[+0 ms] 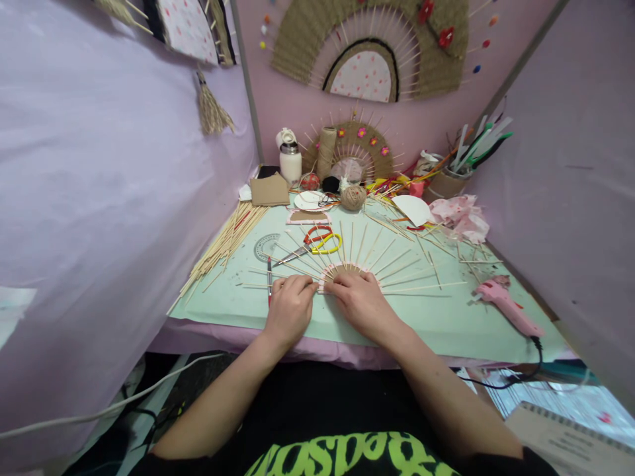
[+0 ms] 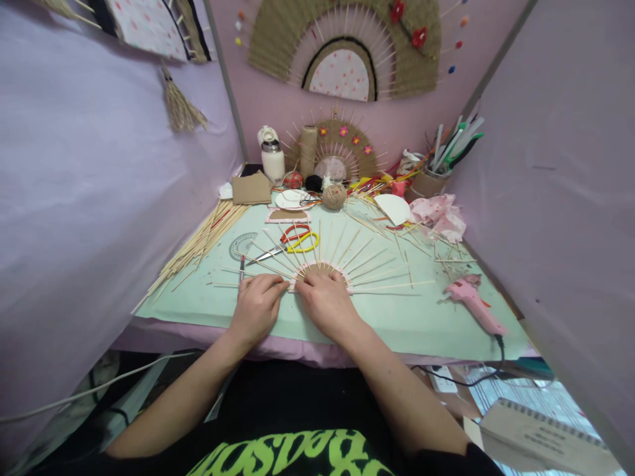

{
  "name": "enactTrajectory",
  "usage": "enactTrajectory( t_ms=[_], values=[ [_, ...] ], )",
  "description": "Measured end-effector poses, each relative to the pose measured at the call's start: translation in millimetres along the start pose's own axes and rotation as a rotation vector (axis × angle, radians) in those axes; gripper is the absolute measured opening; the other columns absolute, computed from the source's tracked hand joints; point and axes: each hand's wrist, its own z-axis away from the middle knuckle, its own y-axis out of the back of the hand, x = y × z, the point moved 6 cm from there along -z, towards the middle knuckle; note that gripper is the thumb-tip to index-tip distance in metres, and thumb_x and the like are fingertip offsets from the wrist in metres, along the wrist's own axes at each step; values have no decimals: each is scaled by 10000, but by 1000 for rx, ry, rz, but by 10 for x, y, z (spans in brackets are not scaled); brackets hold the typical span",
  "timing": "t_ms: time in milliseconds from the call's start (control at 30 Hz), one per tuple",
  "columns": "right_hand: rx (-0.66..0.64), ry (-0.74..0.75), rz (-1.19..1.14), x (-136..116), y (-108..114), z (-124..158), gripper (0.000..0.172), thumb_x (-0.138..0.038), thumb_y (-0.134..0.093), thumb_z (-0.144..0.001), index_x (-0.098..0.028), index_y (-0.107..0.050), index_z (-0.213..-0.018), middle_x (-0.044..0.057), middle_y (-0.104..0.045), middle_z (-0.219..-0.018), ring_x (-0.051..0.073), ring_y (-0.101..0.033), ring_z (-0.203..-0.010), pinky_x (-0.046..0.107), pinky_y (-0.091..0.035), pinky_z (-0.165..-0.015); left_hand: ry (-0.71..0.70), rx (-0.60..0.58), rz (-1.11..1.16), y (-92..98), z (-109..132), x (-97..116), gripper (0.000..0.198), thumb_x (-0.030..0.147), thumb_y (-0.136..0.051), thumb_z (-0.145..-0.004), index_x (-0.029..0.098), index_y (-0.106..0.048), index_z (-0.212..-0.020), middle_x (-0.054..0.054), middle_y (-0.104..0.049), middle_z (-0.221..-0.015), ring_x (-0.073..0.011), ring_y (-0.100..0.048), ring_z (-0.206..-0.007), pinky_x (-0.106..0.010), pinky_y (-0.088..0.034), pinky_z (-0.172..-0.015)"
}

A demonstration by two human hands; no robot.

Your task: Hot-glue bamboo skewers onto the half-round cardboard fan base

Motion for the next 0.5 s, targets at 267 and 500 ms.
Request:
enactTrajectory(
  t_ms=[267,500],
  values=[
    [9,3,0,10,-6,2,247,-166,-486,-988,-242,-692,-1101,44,-678,-1020,182,-536,-971,348,-225,-803,9,-16,3,-11,-1,-7,270,103,-501,-929,205,-724,-1042,-78,-723,-1032,-214,-627,-977,-392,-378,-858],
    [1,1,1,-4,10,-2,260,-163,-472,-992,-244,-693,-1103,48,-666,-1013,176,-528,-948,343,-227,-799,0,-20,-6,-11,-5,-5,260,105,-505,-930,208,-721,-1030,-71,-725,-1022,-213,-625,-964,-389,-366,-848]
  ],
)
